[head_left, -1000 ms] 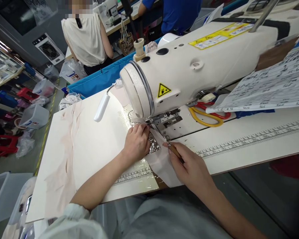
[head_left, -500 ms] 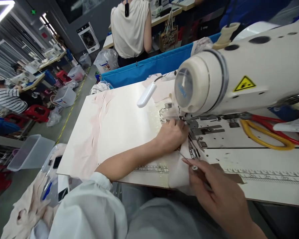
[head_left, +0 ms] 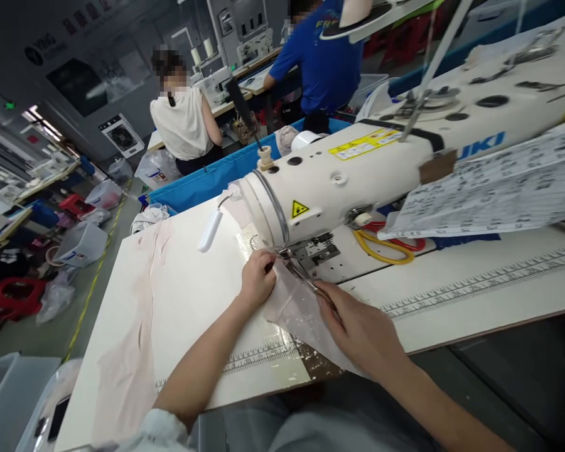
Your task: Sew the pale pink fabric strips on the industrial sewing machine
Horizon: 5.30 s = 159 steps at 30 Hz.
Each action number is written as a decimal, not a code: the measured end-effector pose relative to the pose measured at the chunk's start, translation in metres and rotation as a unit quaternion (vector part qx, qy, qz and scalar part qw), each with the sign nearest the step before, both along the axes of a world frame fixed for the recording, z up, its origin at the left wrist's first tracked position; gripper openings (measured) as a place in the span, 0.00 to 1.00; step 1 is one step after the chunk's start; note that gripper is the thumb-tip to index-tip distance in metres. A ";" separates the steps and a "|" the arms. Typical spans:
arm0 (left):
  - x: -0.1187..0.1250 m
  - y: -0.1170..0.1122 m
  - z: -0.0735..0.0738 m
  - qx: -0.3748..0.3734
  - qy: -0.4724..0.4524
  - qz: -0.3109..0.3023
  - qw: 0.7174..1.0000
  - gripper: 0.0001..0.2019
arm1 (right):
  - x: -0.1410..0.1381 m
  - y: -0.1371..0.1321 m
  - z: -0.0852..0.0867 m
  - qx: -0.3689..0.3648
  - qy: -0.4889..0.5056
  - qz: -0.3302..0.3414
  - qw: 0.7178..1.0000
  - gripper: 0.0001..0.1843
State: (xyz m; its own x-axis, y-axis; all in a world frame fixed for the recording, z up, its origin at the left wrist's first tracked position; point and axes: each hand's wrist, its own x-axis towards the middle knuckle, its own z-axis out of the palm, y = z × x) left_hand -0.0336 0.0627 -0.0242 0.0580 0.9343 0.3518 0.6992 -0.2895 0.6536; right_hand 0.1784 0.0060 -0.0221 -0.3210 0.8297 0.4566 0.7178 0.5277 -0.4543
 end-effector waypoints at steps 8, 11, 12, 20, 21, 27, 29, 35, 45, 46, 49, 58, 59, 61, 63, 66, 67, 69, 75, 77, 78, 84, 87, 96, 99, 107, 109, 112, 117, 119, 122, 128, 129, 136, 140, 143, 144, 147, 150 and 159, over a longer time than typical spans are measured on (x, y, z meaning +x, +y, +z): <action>-0.001 0.000 0.000 -0.022 -0.037 -0.010 0.999 0.07 | -0.011 0.005 -0.007 0.068 -0.024 -0.042 0.996 0.20; -0.001 0.000 0.001 -0.033 -0.035 -0.007 0.999 0.07 | -0.011 0.006 -0.008 0.071 -0.029 -0.047 0.996 0.19; -0.001 0.000 0.002 -0.035 -0.033 -0.007 0.999 0.07 | -0.011 0.006 -0.007 0.069 -0.033 -0.048 0.996 0.19; 0.002 -0.001 0.007 -0.039 -0.019 -0.002 0.999 0.06 | -0.013 0.007 -0.004 0.053 -0.037 -0.038 0.997 0.19; 0.002 -0.001 0.007 -0.038 -0.018 -0.002 0.999 0.06 | -0.014 0.007 -0.004 0.054 -0.036 -0.038 0.997 0.19; -0.001 0.000 0.005 -0.026 -0.011 -0.022 0.999 0.05 | -0.015 0.009 -0.005 0.063 -0.047 -0.031 0.996 0.21; -0.002 0.001 0.005 -0.031 -0.004 -0.022 0.999 0.04 | -0.015 0.008 -0.006 0.065 -0.051 -0.029 0.996 0.22; -0.001 0.003 0.007 -0.063 0.013 0.003 0.998 0.04 | -0.013 0.006 -0.007 0.074 -0.010 -0.033 0.997 0.20; 0.003 0.000 0.006 0.006 0.068 -0.009 0.998 0.05 | -0.015 0.006 -0.006 0.030 -0.052 -0.034 0.998 0.21; 0.004 0.001 0.006 0.014 0.078 -0.013 0.997 0.05 | -0.015 0.006 -0.007 0.025 -0.055 -0.034 0.998 0.21; 0.005 0.003 0.005 0.031 0.095 -0.019 0.995 0.07 | -0.014 0.006 -0.007 0.017 -0.063 -0.030 0.997 0.23; 0.002 0.002 0.007 -0.018 0.016 0.012 1.000 0.03 | -0.013 0.004 -0.004 -0.008 -0.053 -0.031 0.998 0.23; 0.002 0.001 0.008 -0.020 0.014 0.011 1.000 0.03 | -0.013 0.004 -0.003 -0.013 -0.055 -0.033 0.998 0.23; 0.002 0.001 0.009 -0.017 0.018 0.008 1.000 0.04 | -0.014 0.005 -0.003 -0.019 -0.062 -0.039 0.997 0.23; 0.001 0.001 0.008 -0.002 0.033 0.000 0.999 0.05 | -0.016 0.006 -0.003 -0.022 -0.071 -0.045 0.996 0.21; 0.000 0.001 0.006 0.052 0.072 -0.027 0.996 0.05 | -0.020 0.008 -0.003 -0.020 -0.081 -0.049 0.995 0.21; 0.000 0.002 0.005 0.073 0.089 -0.039 0.993 0.06 | -0.021 0.007 -0.002 -0.014 -0.084 -0.053 0.995 0.21; -0.002 0.001 0.006 0.103 0.124 -0.069 0.985 0.08 | -0.020 0.004 -0.001 0.006 -0.084 -0.064 0.994 0.20; -0.005 -0.010 0.024 0.111 0.214 -0.181 0.954 0.16 | 0.010 -0.040 0.002 -0.035 0.008 -0.024 0.999 0.13; -0.003 -0.016 0.028 0.100 0.257 -0.185 0.943 0.18 | 0.025 -0.059 0.000 -0.084 0.041 0.016 0.995 0.12; 0.000 -0.019 0.029 0.092 0.277 -0.179 0.940 0.18 | 0.032 -0.066 -0.001 -0.098 0.053 0.028 0.993 0.12; 0.018 -0.033 0.015 0.078 0.312 -0.107 0.941 0.17 | 0.050 -0.078 -0.008 -0.070 0.051 0.039 0.996 0.11; 0.020 -0.038 0.007 0.103 0.302 -0.104 0.942 0.19 | 0.047 -0.074 -0.006 -0.026 0.031 0.037 0.998 0.12; 0.015 -0.043 0.008 0.132 0.289 -0.109 0.942 0.20 | 0.039 -0.069 -0.006 0.033 -0.025 0.037 0.998 0.16; 0.017 -0.043 0.006 0.123 0.297 -0.099 0.942 0.21 | 0.037 -0.065 -0.002 0.038 -0.042 0.034 0.998 0.16; 0.020 -0.045 0.008 0.096 0.310 -0.094 0.941 0.22 | 0.031 -0.055 0.002 0.049 -0.075 0.017 0.996 0.16; 0.020 -0.046 0.011 0.087 0.314 -0.088 0.941 0.22 | 0.031 -0.054 0.002 0.055 -0.083 0.021 0.995 0.16; 0.022 -0.047 0.014 0.081 0.316 -0.088 0.941 0.22 | 0.028 -0.051 0.003 0.071 -0.092 0.021 0.993 0.16; 0.025 -0.052 0.013 0.073 0.326 -0.093 0.938 0.23 | 0.024 -0.045 0.008 0.090 -0.098 0.019 0.991 0.15; 0.026 -0.055 0.012 0.074 0.332 -0.092 0.936 0.23 | 0.023 -0.043 0.010 0.091 -0.098 0.019 0.991 0.16; 0.027 -0.058 0.011 0.076 0.341 -0.094 0.932 0.24 | 0.022 -0.042 0.010 0.083 -0.097 0.021 0.992 0.15; 0.031 -0.061 0.015 0.056 0.348 -0.097 0.931 0.25 | 0.018 -0.040 0.011 0.068 -0.108 0.023 0.992 0.16; 0.031 -0.062 0.016 0.053 0.349 -0.098 0.931 0.25 | 0.018 -0.040 0.011 0.070 -0.107 0.023 0.992 0.16; 0.032 -0.064 0.016 0.074 0.330 -0.109 0.935 0.23 | 0.012 -0.037 0.014 0.074 -0.108 0.028 0.991 0.17; 0.030 -0.061 0.016 0.081 0.329 -0.103 0.935 0.23 | 0.009 -0.033 0.010 0.037 -0.120 0.021 0.992 0.16; 0.028 -0.057 0.016 0.081 0.326 -0.092 0.937 0.23 | 0.006 -0.029 0.007 0.031 -0.132 0.019 0.991 0.16; 0.028 -0.056 0.016 0.078 0.326 -0.086 0.938 0.23 | 0.005 -0.027 0.006 0.032 -0.135 0.020 0.990 0.16; 0.027 -0.053 0.017 0.060 0.333 -0.060 0.939 0.22 | 0.002 -0.023 0.003 0.025 -0.145 0.022 0.989 0.15; 0.025 -0.048 0.017 0.048 0.345 -0.041 0.936 0.22 | -0.001 -0.022 0.001 0.021 -0.149 0.021 0.988 0.14; 0.012 -0.041 0.017 0.104 0.359 -0.047 0.926 0.22 | -0.002 -0.032 0.004 -0.010 -0.099 0.017 0.995 0.11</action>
State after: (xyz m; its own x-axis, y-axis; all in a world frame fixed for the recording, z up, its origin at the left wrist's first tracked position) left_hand -0.0217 0.0221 -0.0071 0.4241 0.8300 0.3623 0.8977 -0.4382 -0.0471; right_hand 0.1769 -0.0258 -0.0183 -0.4307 0.8255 0.3648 0.7767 0.5449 -0.3161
